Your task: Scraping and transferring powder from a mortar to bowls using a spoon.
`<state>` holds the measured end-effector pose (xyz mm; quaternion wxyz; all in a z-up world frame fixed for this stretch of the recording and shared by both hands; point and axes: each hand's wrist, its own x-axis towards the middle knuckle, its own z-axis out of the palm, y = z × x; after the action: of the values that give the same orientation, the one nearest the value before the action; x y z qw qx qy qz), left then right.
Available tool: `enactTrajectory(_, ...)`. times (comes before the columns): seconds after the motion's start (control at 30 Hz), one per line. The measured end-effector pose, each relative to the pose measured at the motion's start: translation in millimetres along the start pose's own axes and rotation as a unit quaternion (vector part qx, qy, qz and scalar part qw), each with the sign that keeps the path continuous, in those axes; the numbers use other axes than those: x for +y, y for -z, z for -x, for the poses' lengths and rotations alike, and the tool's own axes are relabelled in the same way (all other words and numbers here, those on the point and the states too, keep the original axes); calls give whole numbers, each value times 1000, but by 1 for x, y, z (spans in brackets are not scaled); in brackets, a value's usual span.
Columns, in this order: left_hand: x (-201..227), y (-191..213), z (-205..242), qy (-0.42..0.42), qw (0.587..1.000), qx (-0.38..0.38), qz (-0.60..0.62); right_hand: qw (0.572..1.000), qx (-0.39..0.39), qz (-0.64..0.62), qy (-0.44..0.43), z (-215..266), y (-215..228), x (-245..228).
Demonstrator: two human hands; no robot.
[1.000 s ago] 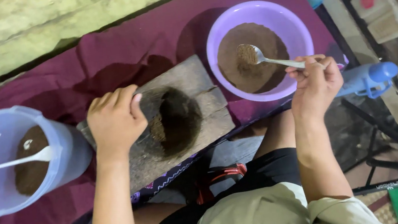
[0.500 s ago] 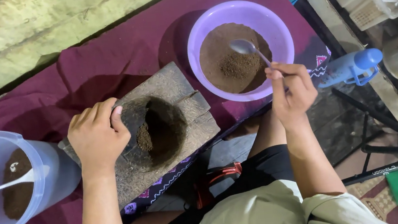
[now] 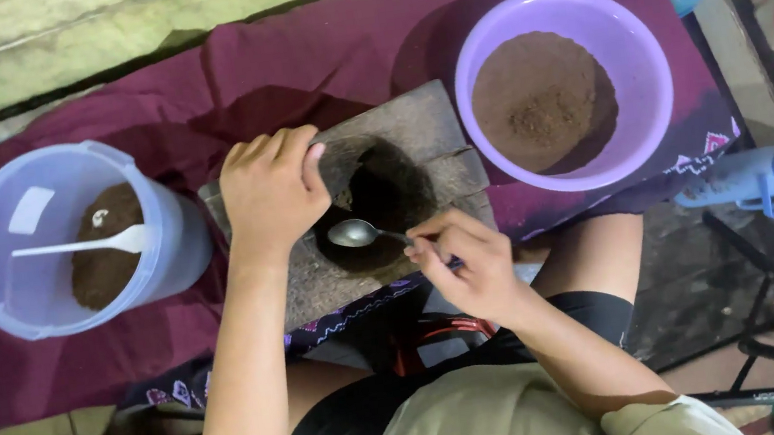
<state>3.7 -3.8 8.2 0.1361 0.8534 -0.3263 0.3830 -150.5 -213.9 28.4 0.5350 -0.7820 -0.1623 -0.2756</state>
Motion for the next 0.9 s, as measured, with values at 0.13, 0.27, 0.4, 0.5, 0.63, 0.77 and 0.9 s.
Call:
enactTrajectory(0.13, 3, 3, 1, 19, 1000, -7, 1, 998, -32, 35, 45, -4, -5, 0)
enactTrajectory(0.27, 2, 3, 4, 18, 1000, -5, 14, 987, -66, 120, 80, -14, -7, 1)
enactTrajectory(0.4, 3, 3, 5, 28, 999, -4, 22, 989, -56, 118, 74, -10, 1, 17)
enactTrajectory(0.5, 1, 0, 7, 26, 999, -14, 28, 972, -79, 190, 117, -31, -1, 3)
enactTrajectory(0.63, 0, 1, 6, 27, 999, -17, 25, 959, -114, 224, 131, -30, -7, 1)
enactTrajectory(0.77, 1, 4, 5, 29, 999, -20, 32, 972, -144, 159, 97, -24, -8, -1)
enactTrajectory(0.9, 3, 5, 4, 37, 998, -24, 35, 992, -99, 79, -3, -13, -4, 20)
